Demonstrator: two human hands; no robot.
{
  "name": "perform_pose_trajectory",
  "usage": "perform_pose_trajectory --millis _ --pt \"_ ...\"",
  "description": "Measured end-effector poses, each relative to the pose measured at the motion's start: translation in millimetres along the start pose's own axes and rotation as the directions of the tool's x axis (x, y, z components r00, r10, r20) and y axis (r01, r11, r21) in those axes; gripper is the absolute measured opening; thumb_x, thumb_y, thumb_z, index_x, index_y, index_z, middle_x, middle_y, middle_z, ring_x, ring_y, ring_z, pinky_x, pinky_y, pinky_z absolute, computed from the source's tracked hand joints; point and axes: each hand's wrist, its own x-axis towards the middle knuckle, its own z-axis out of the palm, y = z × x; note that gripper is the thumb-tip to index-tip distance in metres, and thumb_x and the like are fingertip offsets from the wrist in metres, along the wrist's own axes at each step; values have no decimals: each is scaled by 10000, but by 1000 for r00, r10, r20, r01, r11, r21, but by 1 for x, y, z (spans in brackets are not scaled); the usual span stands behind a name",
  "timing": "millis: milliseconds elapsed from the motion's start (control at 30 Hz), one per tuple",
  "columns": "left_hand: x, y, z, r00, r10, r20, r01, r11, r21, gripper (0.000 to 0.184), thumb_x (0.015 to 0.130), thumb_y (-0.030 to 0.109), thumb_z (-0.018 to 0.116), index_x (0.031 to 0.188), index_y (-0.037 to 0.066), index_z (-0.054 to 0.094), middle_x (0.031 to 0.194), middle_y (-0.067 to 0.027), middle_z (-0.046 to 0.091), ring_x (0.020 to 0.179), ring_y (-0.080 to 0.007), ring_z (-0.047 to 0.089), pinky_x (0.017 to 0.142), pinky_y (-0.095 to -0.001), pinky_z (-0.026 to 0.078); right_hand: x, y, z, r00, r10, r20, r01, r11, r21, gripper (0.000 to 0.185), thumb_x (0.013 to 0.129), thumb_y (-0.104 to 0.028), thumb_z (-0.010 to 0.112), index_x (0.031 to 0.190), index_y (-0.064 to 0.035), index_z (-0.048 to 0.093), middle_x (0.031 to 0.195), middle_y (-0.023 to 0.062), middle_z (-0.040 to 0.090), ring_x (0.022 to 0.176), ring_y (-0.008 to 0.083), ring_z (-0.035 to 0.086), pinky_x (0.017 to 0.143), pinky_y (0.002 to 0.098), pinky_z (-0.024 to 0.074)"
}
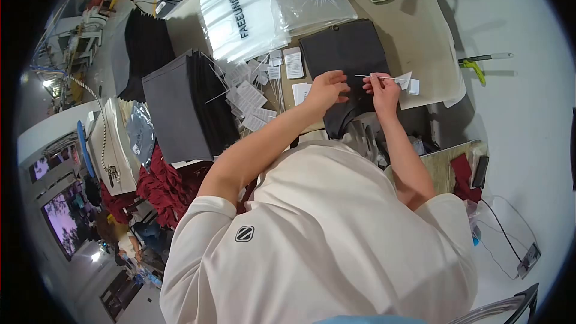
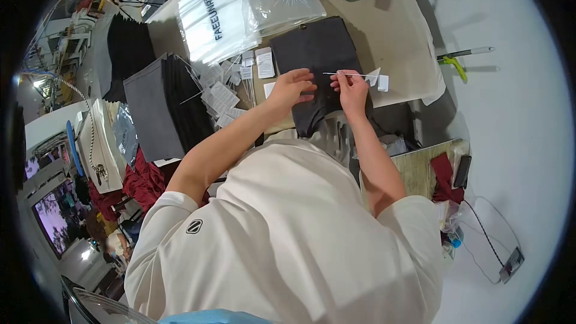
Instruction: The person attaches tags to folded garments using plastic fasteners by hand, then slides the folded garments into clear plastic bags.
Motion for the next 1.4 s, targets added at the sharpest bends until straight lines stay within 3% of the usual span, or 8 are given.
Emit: perform_pose_trajectory --millis 167,400,533,800,1067,1200,1300,1400 --pt "56 -32 -1 997 -73 -40 72 997 -13 319 983 109 652 1268 -28 613 1152 -106 696 973 -195 693 820 -315 578 -1 -3 8 1000 -7 4 8 999 -35 187 1026 -166 631 1002 17 662 860 75 727 725 109 670 636 250 530" --pt "69 -41 5 996 78 -33 -64 949 308 129 945 146 731 1000 35 697 907 -37 705 844 -122 679 710 -275 542 4 5 8 999 -22 -27 20 997 -73 197 1028 -176 631 986 16 656 840 75 724 700 111 665 615 253 527" --pt "69 -42 4 998 60 -23 -54 974 220 104 950 137 727 982 42 700 896 -32 701 845 -113 669 702 -271 536 8 6 12 998 -14 -62 6 993 -119 203 1022 -176 636 948 12 652 814 73 720 653 117 659 594 258 523" --pt "62 -42 3 999 24 -30 -22 997 69 134 966 96 693 1072 16 678 946 -54 705 874 -135 680 732 -279 560 20 7 24 999 -28 -16 21 941 -338 215 1008 -177 653 900 9 654 770 70 706 574 118 633 536 267 504" --pt "63 -44 1 1000 8 -11 -9 997 -70 246 983 44 641 1210 -50 622 1021 -110 709 892 -194 717 770 -311 611 19 1 25 983 151 -104 -160 984 -75 209 1006 -179 654 897 -1 658 743 55 675 563 112 608 488 273 465" --pt "62 -44 0 1000 -10 0 10 991 -130 256 982 55 652 1210 -61 631 1025 -115 713 871 -193 721 754 -302 615 29 4 20 943 321 82 -324 946 19 188 1006 -172 650 917 -6 658 745 51 668 566 104 597 477 264 446" --pt "66 -43 -3 1000 28 6 -28 1000 2 254 979 63 662 1201 -60 644 1015 -113 717 868 -189 719 753 -299 615 37 7 17 884 434 174 -456 882 120 159 1004 -157 646 945 -10 659 761 50 668 563 101 590 470 256 426" --pt "71 -45 -6 998 61 20 -63 993 97 248 978 71 669 1189 -59 657 1009 -111 722 867 -183 718 749 -296 615 25 2 24 948 306 85 -307 952 -7 131 999 -154 654 964 -28 670 770 40 662 566 94 583 479 248 415"
